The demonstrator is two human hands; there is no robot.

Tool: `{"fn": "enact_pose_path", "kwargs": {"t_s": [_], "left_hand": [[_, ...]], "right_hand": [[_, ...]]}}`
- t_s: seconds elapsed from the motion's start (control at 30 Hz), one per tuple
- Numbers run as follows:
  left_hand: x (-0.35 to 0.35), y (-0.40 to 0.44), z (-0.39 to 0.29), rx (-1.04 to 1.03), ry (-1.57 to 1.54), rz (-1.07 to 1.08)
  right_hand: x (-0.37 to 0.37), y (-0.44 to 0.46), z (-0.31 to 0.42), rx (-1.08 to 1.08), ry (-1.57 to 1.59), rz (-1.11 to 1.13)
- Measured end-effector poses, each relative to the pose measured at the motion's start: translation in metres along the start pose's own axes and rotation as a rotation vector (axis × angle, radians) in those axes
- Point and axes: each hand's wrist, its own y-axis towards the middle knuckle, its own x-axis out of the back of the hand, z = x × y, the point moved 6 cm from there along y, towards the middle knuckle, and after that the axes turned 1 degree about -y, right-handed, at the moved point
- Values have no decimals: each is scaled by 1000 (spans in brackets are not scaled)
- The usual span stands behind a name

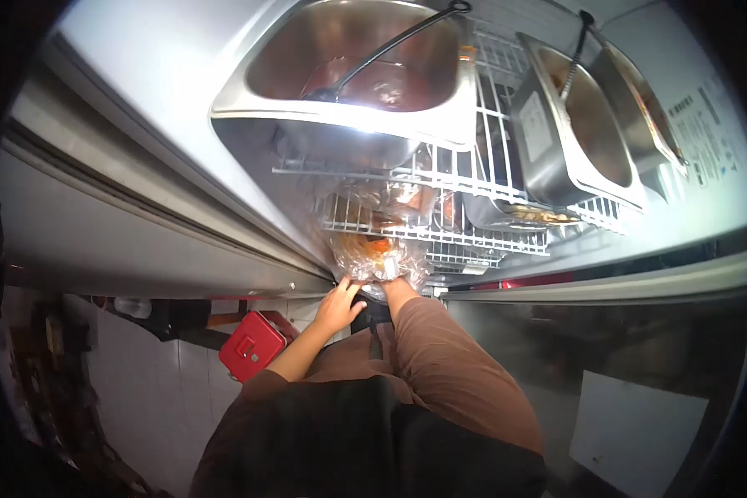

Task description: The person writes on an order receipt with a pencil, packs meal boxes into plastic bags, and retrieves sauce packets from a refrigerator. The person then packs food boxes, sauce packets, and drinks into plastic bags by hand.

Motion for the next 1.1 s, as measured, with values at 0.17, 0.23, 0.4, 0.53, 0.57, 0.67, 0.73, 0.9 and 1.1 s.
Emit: {"fn": "enact_pose_path", "kwargs": {"t_s": [0.17, 0.23, 0.4, 0.53, 0.57, 0.67, 0.73, 0.9, 1.1], "left_hand": [[-32, 11, 19, 146, -197, 43], [-40, 21, 19, 106, -200, 76], [-66, 38, 48, 212, -261, 14], [-74, 43, 50, 225, 88, 21], [-67, 43, 45, 204, 112, -37], [-81, 55, 66, 5, 516, -242], [-60, 66, 69, -27, 254, -238], [-54, 84, 58, 59, 258, 59], [-40, 91, 44, 66, 280, -33]], "right_hand": [[4, -20, -21, 15, -21, -19], [1, -31, -25, 40, -40, -36], [50, -86, 12, 288, -189, -94], [89, -115, 23, 471, 11, -103], [114, -123, 36, 328, -78, 189], [149, -152, 33, 288, 363, -74], [173, -179, 40, 427, 338, -388], [103, -178, -41, -152, 723, -904], [56, -185, -87, -357, 2026, -805]]}}
